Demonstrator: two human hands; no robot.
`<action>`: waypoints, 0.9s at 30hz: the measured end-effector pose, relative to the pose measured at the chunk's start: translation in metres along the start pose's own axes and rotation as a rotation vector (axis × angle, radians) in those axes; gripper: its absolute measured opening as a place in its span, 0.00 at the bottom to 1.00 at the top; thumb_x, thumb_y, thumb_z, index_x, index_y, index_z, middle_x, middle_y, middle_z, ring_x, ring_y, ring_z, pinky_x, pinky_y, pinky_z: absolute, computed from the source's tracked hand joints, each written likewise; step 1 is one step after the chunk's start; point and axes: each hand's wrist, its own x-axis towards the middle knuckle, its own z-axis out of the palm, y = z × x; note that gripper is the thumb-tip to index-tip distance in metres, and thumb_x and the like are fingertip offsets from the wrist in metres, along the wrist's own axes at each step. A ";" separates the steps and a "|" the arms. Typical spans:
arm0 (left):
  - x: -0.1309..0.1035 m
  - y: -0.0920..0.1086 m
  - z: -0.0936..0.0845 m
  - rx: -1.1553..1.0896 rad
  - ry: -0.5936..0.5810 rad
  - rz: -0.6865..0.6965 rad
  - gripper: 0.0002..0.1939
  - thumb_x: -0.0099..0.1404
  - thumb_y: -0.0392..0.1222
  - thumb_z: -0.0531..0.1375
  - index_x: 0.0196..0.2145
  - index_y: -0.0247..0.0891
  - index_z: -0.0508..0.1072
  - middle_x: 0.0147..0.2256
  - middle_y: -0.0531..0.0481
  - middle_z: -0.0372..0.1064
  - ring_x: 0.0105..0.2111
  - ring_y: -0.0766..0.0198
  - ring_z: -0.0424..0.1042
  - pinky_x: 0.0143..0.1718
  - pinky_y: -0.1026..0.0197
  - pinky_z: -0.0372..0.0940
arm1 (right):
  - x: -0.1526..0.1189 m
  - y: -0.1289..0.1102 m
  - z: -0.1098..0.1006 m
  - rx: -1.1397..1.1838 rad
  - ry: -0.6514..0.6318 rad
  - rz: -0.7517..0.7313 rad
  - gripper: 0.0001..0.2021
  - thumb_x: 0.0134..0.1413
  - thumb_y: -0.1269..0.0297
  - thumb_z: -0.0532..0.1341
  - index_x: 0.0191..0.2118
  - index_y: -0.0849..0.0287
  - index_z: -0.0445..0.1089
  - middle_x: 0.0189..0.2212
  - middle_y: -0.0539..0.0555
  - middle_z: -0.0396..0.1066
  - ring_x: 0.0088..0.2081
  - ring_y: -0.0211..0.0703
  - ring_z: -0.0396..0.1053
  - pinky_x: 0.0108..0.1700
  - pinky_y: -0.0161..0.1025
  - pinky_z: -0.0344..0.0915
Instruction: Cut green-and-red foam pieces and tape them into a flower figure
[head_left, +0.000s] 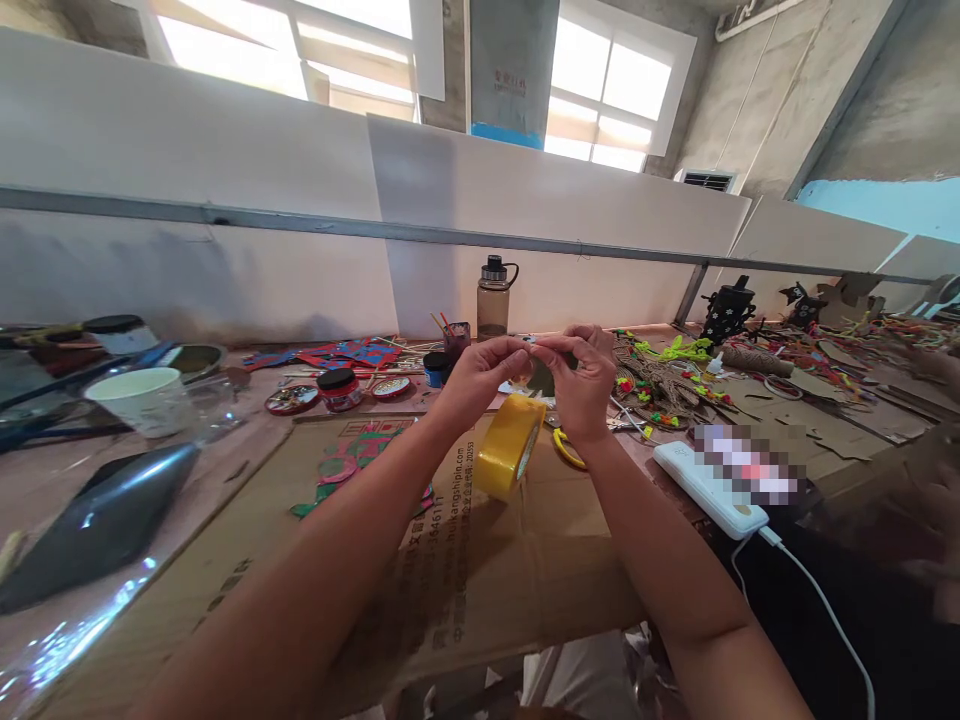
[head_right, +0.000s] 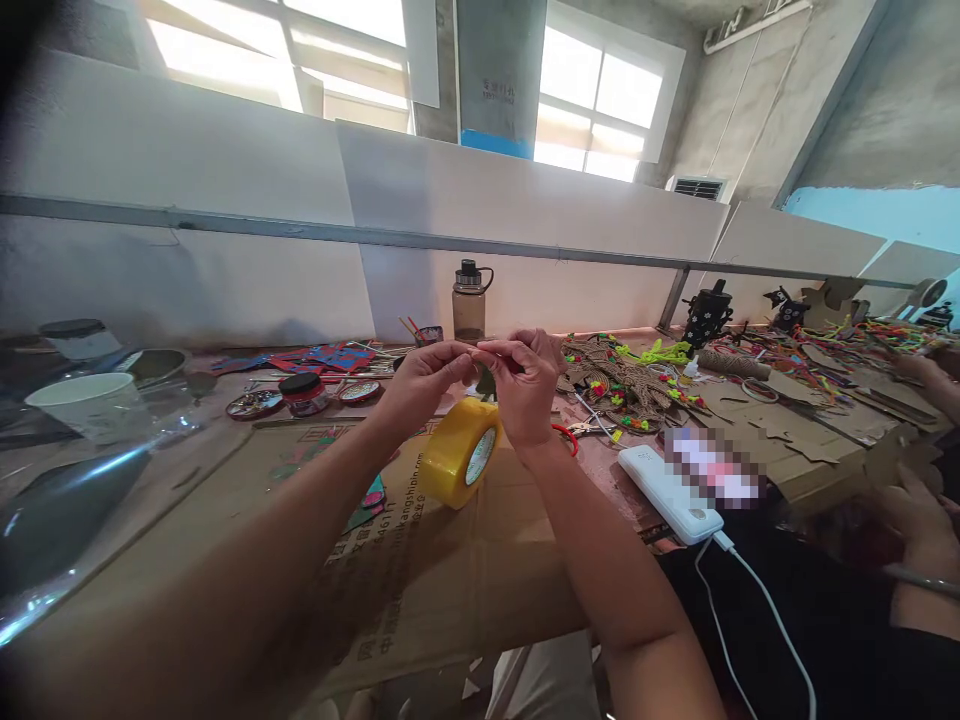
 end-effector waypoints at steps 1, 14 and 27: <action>0.000 0.000 0.000 -0.008 -0.006 0.004 0.20 0.60 0.59 0.63 0.31 0.37 0.77 0.26 0.50 0.69 0.28 0.64 0.66 0.34 0.60 0.61 | 0.000 0.000 0.000 0.007 0.003 -0.004 0.01 0.53 0.64 0.70 0.31 0.52 0.79 0.30 0.50 0.74 0.40 0.44 0.67 0.47 0.42 0.64; -0.002 0.012 0.011 -0.022 0.059 -0.070 0.20 0.46 0.53 0.73 0.31 0.36 0.78 0.31 0.47 0.76 0.32 0.61 0.73 0.39 0.58 0.67 | 0.001 -0.004 -0.002 -0.044 0.004 -0.055 0.02 0.54 0.62 0.69 0.34 0.53 0.78 0.34 0.52 0.69 0.41 0.45 0.65 0.46 0.42 0.63; -0.002 0.013 0.013 -0.036 0.199 -0.097 0.16 0.45 0.49 0.74 0.24 0.36 0.75 0.24 0.53 0.70 0.25 0.67 0.67 0.30 0.63 0.61 | 0.010 0.016 -0.015 -0.059 0.227 0.074 0.32 0.55 0.37 0.61 0.57 0.54 0.58 0.49 0.58 0.63 0.47 0.48 0.64 0.51 0.48 0.63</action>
